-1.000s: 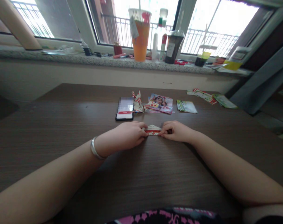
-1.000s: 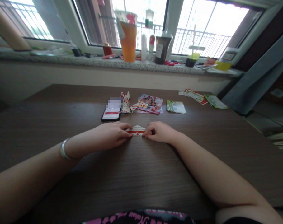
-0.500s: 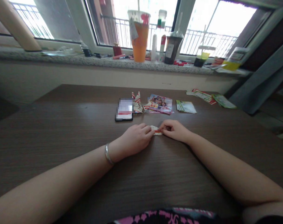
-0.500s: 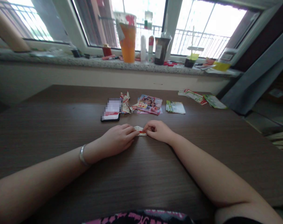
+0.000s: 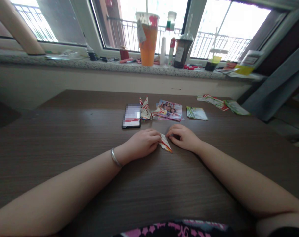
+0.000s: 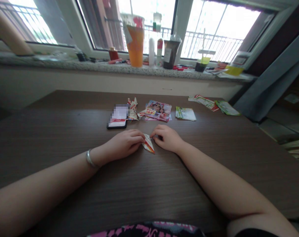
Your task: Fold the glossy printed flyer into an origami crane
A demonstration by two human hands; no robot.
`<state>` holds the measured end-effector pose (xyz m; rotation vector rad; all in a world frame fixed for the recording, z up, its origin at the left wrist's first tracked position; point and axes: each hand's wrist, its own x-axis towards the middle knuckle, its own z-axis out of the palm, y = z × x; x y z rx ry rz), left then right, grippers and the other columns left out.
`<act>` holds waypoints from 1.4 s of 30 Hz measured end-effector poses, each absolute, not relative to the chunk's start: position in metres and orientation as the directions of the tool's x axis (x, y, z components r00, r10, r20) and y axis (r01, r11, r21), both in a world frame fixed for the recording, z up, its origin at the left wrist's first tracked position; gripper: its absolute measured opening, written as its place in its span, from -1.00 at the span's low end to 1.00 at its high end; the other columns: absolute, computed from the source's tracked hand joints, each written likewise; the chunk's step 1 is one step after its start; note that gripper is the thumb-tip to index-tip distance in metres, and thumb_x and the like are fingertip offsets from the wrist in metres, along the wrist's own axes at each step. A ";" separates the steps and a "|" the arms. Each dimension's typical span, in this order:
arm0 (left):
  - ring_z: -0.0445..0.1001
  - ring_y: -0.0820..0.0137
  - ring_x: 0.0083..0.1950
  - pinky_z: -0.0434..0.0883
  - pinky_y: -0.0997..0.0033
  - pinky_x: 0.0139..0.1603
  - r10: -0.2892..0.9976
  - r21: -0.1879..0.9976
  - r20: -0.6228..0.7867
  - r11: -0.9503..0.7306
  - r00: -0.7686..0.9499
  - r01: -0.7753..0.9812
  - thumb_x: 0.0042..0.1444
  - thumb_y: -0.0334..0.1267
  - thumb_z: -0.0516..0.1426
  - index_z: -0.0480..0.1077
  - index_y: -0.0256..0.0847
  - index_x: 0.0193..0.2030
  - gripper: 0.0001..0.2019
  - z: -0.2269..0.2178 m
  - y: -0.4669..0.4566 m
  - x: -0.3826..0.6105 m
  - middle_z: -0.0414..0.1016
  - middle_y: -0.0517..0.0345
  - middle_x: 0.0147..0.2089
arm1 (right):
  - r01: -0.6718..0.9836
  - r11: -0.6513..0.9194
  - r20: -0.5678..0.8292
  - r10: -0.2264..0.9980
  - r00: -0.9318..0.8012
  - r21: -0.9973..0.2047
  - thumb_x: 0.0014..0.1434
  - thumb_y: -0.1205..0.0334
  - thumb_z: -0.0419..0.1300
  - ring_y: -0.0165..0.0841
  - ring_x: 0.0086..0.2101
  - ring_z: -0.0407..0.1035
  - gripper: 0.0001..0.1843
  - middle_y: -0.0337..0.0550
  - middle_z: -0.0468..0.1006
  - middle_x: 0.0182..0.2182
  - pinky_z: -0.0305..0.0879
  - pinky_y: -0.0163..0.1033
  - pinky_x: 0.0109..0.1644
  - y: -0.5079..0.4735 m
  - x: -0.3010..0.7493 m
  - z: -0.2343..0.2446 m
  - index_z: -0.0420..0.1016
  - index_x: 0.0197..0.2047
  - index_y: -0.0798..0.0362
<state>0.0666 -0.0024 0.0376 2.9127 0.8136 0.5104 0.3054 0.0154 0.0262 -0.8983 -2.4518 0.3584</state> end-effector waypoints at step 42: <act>0.39 0.27 0.03 0.37 0.28 0.08 0.592 0.317 0.306 -0.801 0.745 0.507 0.07 -0.23 0.23 0.40 -0.22 -0.18 -0.80 0.035 -0.001 0.065 0.39 0.00 0.04 | 0.540 0.841 0.386 0.508 -0.770 -0.031 0.25 0.22 0.15 -0.24 -0.03 0.37 -0.78 -0.12 0.57 -0.05 0.31 -0.13 0.08 0.003 0.295 0.031 0.51 -0.05 0.03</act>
